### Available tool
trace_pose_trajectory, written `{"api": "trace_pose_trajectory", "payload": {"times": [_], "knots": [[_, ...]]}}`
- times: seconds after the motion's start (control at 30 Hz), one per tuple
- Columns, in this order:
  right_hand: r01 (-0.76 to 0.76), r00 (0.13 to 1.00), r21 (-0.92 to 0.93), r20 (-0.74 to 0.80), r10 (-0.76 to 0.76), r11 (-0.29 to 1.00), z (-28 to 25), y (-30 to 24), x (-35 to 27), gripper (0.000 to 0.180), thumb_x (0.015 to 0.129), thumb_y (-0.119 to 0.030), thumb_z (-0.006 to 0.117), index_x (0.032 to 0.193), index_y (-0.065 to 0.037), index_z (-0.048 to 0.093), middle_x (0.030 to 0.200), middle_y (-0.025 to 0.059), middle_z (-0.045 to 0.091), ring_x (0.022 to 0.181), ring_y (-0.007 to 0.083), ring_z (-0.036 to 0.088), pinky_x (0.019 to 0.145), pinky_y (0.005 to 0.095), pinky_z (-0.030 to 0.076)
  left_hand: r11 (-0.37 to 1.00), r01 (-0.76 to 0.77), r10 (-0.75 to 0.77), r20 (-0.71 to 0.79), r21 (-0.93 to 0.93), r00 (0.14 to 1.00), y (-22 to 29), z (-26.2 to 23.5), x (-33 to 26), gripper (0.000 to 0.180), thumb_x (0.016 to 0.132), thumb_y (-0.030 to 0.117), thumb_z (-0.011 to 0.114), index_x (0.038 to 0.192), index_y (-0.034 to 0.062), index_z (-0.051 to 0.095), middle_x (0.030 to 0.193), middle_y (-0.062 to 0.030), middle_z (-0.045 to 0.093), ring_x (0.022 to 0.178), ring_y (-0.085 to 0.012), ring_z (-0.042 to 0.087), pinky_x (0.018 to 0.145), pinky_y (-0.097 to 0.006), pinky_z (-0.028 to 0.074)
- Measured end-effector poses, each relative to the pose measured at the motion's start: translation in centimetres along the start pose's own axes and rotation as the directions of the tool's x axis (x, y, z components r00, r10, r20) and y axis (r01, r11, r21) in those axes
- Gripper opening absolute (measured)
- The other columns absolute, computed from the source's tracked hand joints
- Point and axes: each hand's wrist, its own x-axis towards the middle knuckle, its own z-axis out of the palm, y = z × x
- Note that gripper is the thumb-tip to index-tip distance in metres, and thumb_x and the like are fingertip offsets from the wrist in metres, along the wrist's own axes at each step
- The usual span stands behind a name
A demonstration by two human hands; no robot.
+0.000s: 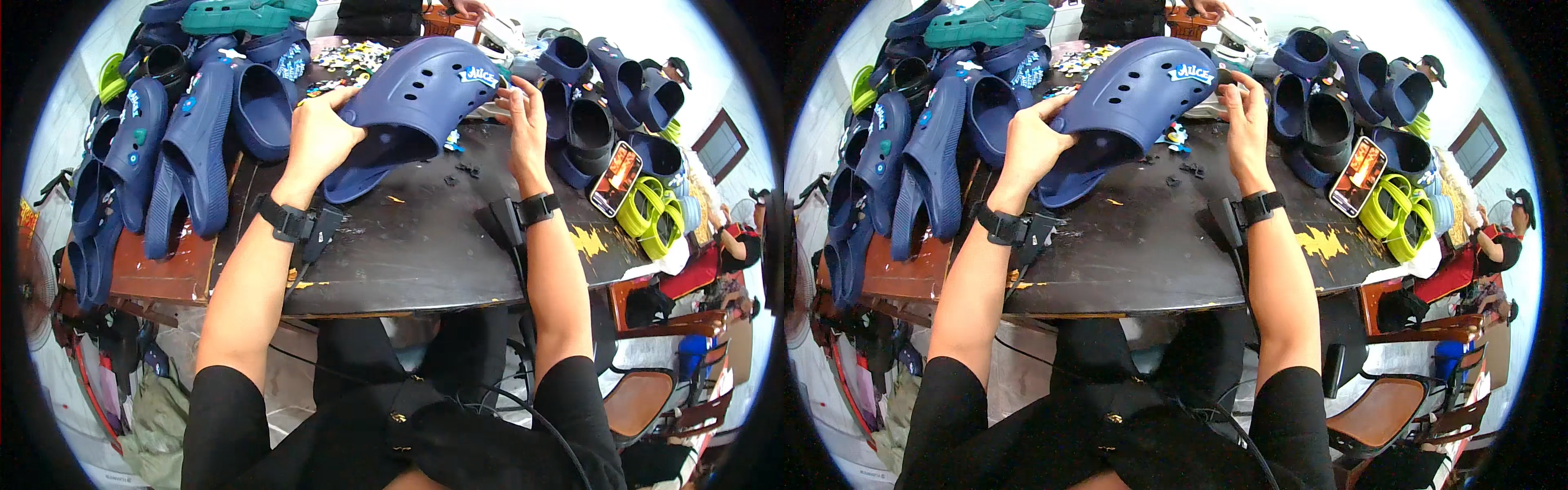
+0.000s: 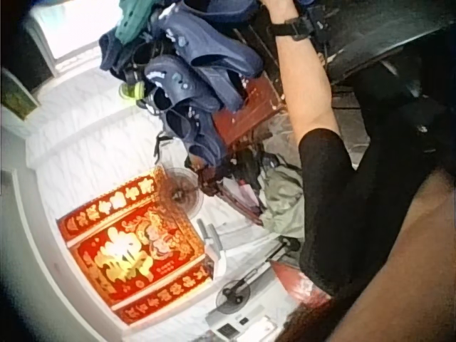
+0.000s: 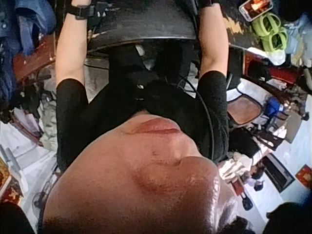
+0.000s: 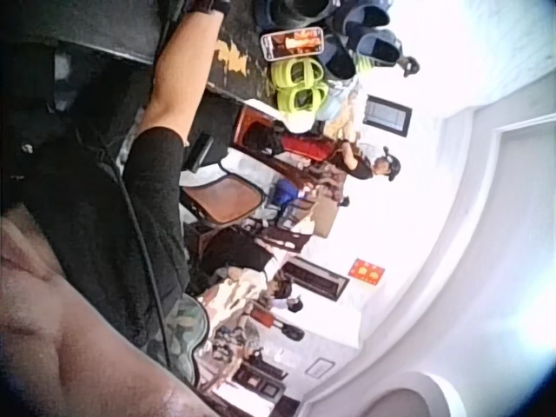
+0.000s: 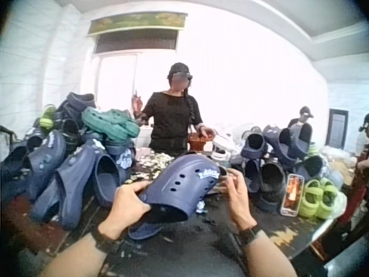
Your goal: Insert various decorative charms into the holes of plastic clogs.
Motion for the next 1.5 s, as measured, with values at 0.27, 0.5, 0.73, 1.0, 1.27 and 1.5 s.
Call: {"api": "trace_pose_trajectory", "payload": {"times": [0.27, 0.5, 0.73, 1.0, 1.27, 1.5], "knots": [[0.369, 0.917, -0.451, 0.036, -0.396, 0.813, 0.3, -2.1, -0.7, 0.036, 0.081, -0.016, 0.077, 0.115, -0.009, 0.065, 0.109, 0.009, 0.058, 0.099, 0.0216, 0.055, 0.085, 0.0326, 0.047, 0.997, -0.004, 0.001, 0.039, 0.077, 0.999, 0.7, 0.1, -0.5, 0.056, 0.062, -0.001, 0.074, 0.118, 0.0019, 0.068, 0.113, -0.0164, 0.071, 0.102, -0.0226, 0.07, 0.091, -0.029, 0.051], [0.495, 0.842, -0.597, 0.149, -0.519, 0.632, 0.9, -2.8, -0.9, 0.019, 0.077, -0.011, 0.079, 0.087, -0.005, 0.065, 0.08, 0.0059, 0.058, 0.081, 0.0228, 0.055, 0.075, 0.035, 0.044, 0.996, 0.012, -0.021, 0.109, 0.09, 0.994, 1.3, 0.3, -0.8, 0.057, 0.062, -0.002, 0.074, 0.118, 0.0015, 0.068, 0.113, -0.0161, 0.071, 0.104, -0.023, 0.069, 0.093, -0.03, 0.051], [0.364, 0.899, -0.54, -0.01, -0.438, 0.759, 1.1, -2.3, -0.9, 0.02, 0.078, -0.013, 0.079, 0.085, -0.004, 0.062, 0.076, 0.0056, 0.058, 0.073, 0.0196, 0.054, 0.067, 0.0323, 0.044, 0.999, 0.016, -0.021, 0.13, 0.039, 0.991, 1.4, 0.5, -0.9, 0.056, 0.063, -0.002, 0.076, 0.118, -0.0001, 0.068, 0.113, -0.0151, 0.071, 0.103, -0.0204, 0.069, 0.092, -0.029, 0.051], [0.34, 0.893, -0.573, -0.054, -0.448, 0.746, 1.0, -2.6, -1.0, 0.025, 0.076, -0.016, 0.081, 0.089, -0.005, 0.063, 0.079, 0.0056, 0.057, 0.076, 0.0222, 0.054, 0.073, 0.0345, 0.045, 0.999, 0.015, -0.009, 0.125, -0.047, 0.992, 1.3, 0.8, -0.9, 0.053, 0.066, -0.003, 0.076, 0.119, -0.0003, 0.067, 0.112, -0.0133, 0.072, 0.102, -0.0179, 0.068, 0.092, -0.028, 0.051], [0.42, 0.87, -0.567, 0.027, -0.493, 0.709, 1.1, -2.5, -0.7, 0.044, 0.076, -0.023, 0.082, 0.11, -0.006, 0.06, 0.092, 0.0077, 0.057, 0.087, 0.0237, 0.054, 0.079, 0.0369, 0.045, 0.964, 0.079, -0.079, 0.012, -0.255, 0.997, -0.1, 0.7, 0.0, 0.06, 0.068, -0.011, 0.069, 0.127, -0.0049, 0.061, 0.118, -0.013, 0.068, 0.105, -0.018, 0.064, 0.093, -0.028, 0.048], [0.263, 0.954, -0.53, 0.016, -0.3, 0.806, 0.5, -0.5, -0.2, 0.035, 0.085, -0.024, 0.075, 0.11, -0.004, 0.061, 0.092, 0.0108, 0.06, 0.085, 0.0244, 0.057, 0.078, 0.0369, 0.047, 0.66, 0.216, -0.315, -0.004, -0.72, 0.949, -0.6, 0.7, 0.2, 0.05, 0.07, -0.008, 0.067, 0.119, -0.0079, 0.064, 0.102, -0.0115, 0.071, 0.086, -0.0151, 0.066, 0.079, -0.026, 0.052]]}}
